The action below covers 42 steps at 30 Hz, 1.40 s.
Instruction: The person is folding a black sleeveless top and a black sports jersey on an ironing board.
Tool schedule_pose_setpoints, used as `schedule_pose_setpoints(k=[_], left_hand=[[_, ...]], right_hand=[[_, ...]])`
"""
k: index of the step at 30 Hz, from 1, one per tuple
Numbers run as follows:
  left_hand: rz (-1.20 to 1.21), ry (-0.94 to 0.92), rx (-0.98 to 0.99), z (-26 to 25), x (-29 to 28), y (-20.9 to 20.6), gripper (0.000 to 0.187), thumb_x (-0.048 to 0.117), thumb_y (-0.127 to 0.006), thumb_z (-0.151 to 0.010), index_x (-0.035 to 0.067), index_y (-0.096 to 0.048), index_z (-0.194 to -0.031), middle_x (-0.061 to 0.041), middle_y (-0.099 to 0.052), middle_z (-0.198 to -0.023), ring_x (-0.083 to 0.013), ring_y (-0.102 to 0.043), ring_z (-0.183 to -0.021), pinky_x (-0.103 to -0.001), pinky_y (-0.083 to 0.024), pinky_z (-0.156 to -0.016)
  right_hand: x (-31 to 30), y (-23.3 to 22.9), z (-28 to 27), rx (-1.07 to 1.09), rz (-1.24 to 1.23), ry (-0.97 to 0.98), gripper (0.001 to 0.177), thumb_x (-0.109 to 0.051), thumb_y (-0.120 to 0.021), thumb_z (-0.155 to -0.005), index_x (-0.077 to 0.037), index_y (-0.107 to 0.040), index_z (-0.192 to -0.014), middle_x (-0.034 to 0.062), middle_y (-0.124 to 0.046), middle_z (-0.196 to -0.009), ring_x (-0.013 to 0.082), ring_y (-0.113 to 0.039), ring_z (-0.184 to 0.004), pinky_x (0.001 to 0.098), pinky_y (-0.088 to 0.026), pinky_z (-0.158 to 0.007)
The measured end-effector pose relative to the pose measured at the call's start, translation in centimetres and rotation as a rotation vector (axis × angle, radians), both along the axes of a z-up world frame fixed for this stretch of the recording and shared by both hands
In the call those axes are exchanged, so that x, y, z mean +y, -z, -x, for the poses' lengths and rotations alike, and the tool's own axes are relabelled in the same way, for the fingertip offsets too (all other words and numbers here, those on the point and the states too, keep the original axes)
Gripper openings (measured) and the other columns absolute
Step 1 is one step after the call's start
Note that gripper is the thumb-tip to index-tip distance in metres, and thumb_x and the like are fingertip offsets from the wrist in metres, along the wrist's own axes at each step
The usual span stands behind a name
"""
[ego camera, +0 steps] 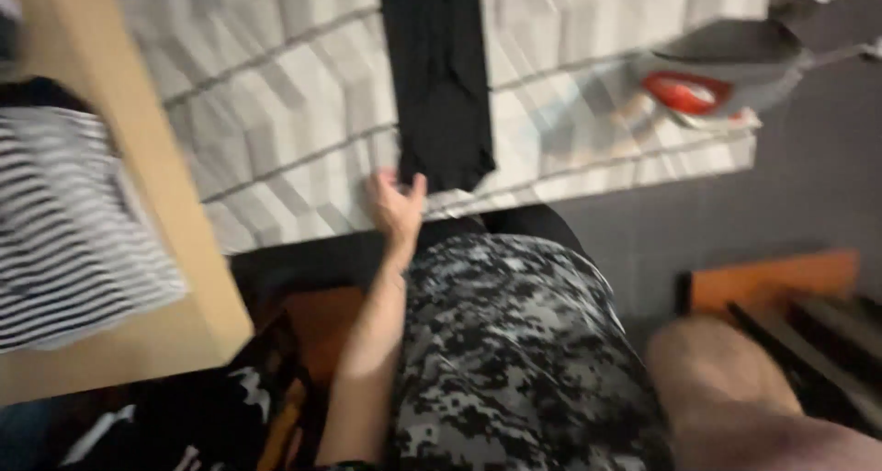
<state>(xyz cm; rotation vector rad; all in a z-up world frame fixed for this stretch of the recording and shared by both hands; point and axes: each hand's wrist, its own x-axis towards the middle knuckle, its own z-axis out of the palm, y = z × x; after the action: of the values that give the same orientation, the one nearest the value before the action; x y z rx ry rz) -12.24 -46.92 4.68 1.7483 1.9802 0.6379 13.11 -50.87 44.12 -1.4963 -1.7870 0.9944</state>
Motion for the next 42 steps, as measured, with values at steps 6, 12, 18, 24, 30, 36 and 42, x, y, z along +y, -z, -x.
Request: schedule_pose_setpoints(k=[6,12,18,24,30,36,42], left_hand=[[-0.135,0.039,0.075,-1.1,-0.1,2.8,0.043,0.022,-0.092,-0.074,0.016,-0.061,-0.104,-0.004,-0.061,-0.092,-0.0302,-0.063,-0.086,-0.038,-0.050,-0.079],[-0.133,0.009,0.048,-1.5,-1.3,1.3,0.025,0.008,-0.077,-0.081,0.013,-0.060,-0.099,-0.006,-0.059,-0.089,-0.0322,-0.065,-0.081,-0.042,-0.053,-0.073],[0.043,-0.105,0.095,-2.2,-0.2,-0.7,0.029,0.006,-0.067,-0.073,0.012,-0.056,-0.099,-0.010,-0.057,-0.093,-0.0358,-0.065,-0.083,-0.046,-0.054,-0.075],[-0.240,0.064,0.090,-5.6,8.4,-3.2,0.029,0.018,-0.074,-0.070,0.019,-0.061,-0.096,0.000,-0.058,-0.089,-0.0262,-0.065,-0.084,-0.039,-0.055,-0.075],[-0.129,0.271,-0.374,-12.7,23.3,-0.3,0.021,0.004,-0.069,-0.085,0.005,-0.068,-0.106,-0.016,-0.074,-0.091,-0.0352,-0.074,-0.089,-0.042,-0.062,-0.076],[0.171,0.167,-0.362,-20.1,32.8,10.5,0.032,0.010,-0.066,-0.087,0.001,-0.065,-0.118,-0.021,-0.076,-0.105,-0.0369,-0.073,-0.106,-0.047,-0.061,-0.094],[0.402,0.079,-0.207,-22.0,33.6,6.1,0.034,0.033,-0.078,-0.075,0.016,-0.067,-0.102,-0.001,-0.075,-0.089,-0.0258,-0.077,-0.091,-0.044,-0.067,-0.077]], right_hand=[[-3.4,-2.4,-6.6,-0.313,-0.073,-0.037,0.026,-0.023,-0.048,-0.100,-0.016,-0.050,-0.075,0.0021,-0.048,-0.066,0.0233,-0.045,-0.058,0.0417,-0.038,-0.056],[-2.0,-3.0,-7.5,-0.506,-0.217,-0.160,0.035,-0.023,-0.044,-0.101,-0.020,-0.045,-0.067,-0.0013,-0.041,-0.060,0.0234,-0.039,-0.050,0.0424,-0.034,-0.049],[5.8,18.8,-4.2,-0.170,-0.303,0.362,0.009,-0.024,-0.081,-0.089,-0.028,-0.077,-0.096,-0.0106,-0.074,-0.079,0.0115,-0.074,-0.076,0.0256,-0.059,-0.071],[8.8,34.8,-1.1,-0.448,0.015,0.324,0.014,-0.029,-0.075,-0.087,-0.023,-0.074,-0.099,-0.0069,-0.072,-0.079,0.0160,-0.075,-0.075,0.0327,-0.061,-0.065],[13.6,37.4,1.4,-0.724,-0.008,0.313,0.026,-0.030,-0.071,-0.085,-0.024,-0.070,-0.110,0.0008,-0.067,-0.091,0.0283,-0.073,-0.073,0.0430,-0.062,-0.065],[17.4,39.1,1.5,-0.878,-0.088,0.249,0.050,-0.025,-0.074,-0.075,-0.016,-0.064,-0.123,0.0040,-0.059,-0.101,0.0273,-0.070,-0.086,0.0406,-0.064,-0.065],[17.6,41.8,0.6,-1.041,-0.223,0.279,0.041,-0.027,-0.063,-0.077,-0.029,-0.065,-0.118,-0.0055,-0.056,-0.091,0.0157,-0.067,-0.077,0.0287,-0.059,-0.058]])
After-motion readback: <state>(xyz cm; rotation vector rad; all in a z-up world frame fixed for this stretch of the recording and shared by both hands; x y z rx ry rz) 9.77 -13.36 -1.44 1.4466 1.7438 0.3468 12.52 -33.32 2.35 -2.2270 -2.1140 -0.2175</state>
